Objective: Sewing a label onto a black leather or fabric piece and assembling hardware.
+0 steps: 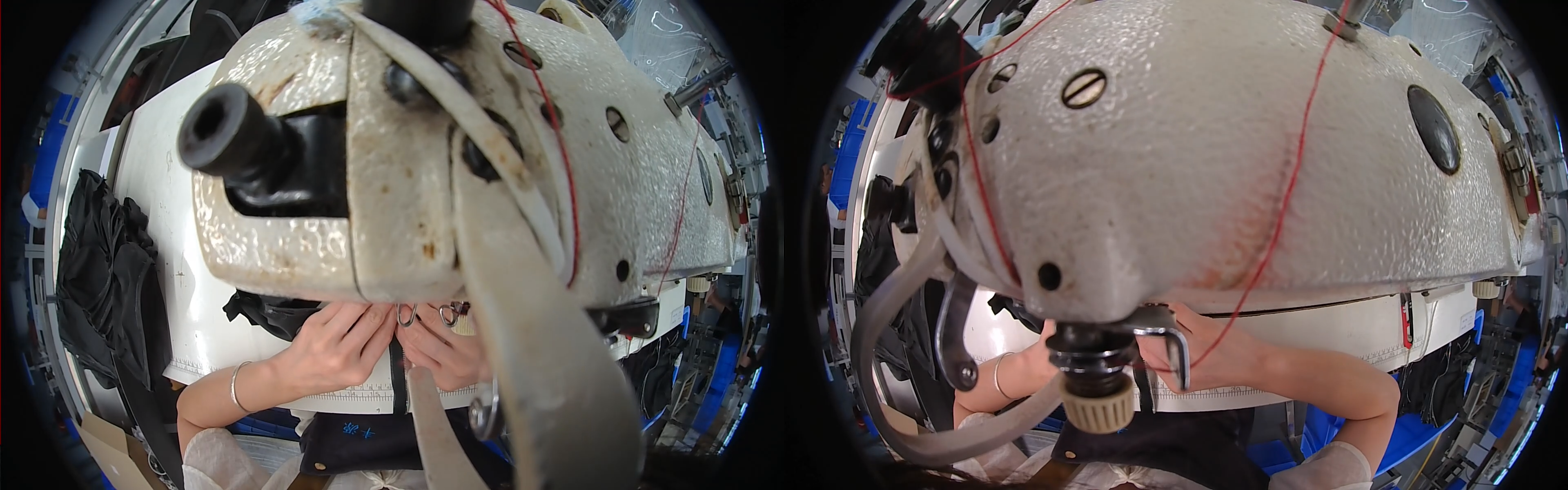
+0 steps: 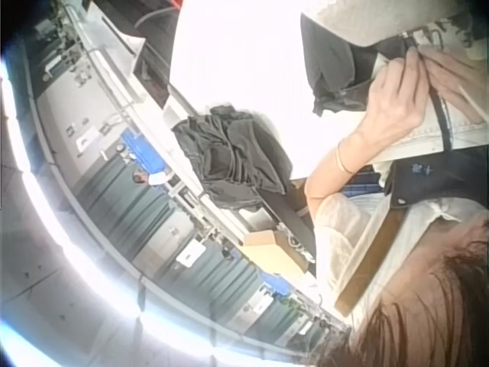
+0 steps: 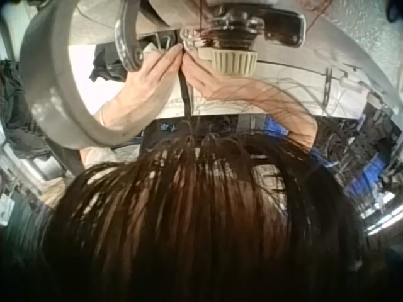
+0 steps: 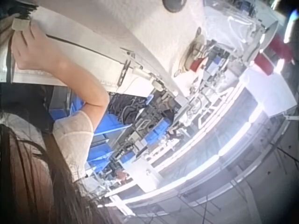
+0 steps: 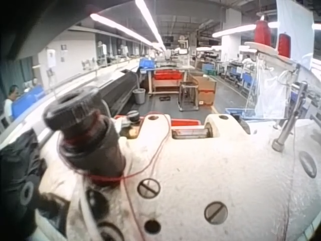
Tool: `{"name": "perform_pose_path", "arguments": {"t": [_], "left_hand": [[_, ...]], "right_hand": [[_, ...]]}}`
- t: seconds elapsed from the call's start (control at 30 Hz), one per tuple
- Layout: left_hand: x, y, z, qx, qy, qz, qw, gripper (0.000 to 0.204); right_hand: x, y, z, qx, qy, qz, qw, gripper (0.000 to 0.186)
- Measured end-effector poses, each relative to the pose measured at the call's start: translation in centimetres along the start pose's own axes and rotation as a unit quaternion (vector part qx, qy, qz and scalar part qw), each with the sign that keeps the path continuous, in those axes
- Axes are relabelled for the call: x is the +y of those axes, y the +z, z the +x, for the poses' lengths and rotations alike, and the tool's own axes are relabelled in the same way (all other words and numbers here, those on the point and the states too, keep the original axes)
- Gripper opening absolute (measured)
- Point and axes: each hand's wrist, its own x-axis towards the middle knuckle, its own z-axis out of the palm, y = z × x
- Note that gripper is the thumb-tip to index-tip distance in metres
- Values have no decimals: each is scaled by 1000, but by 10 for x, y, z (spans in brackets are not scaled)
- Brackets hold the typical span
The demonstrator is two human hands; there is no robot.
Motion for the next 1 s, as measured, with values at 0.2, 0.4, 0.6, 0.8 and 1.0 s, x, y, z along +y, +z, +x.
{"name": "perform_pose_path", "arguments": {"t": [0.2,0.4,0.6,0.8,1.0], "left_hand": [[-1,-1,2,18,-27,-35,999,30],[-32,3,9,-2,-50,-40,998,20],[-30,-7,17,7,-149,-83,985,16],[34,-70,20,-155,-123,155,968,15],[8,-63,-13,-126,10,-4,992,5]], "right_hand": [[-6,11,-10,-34,-19,-71,997,12],[15,8,-6,-62,239,308,919,34],[18,5,5,-11,138,72,988,31],[-33,-22,-5,-50,171,346,921,27],[-104,-25,-7,83,379,706,593,32]]}}
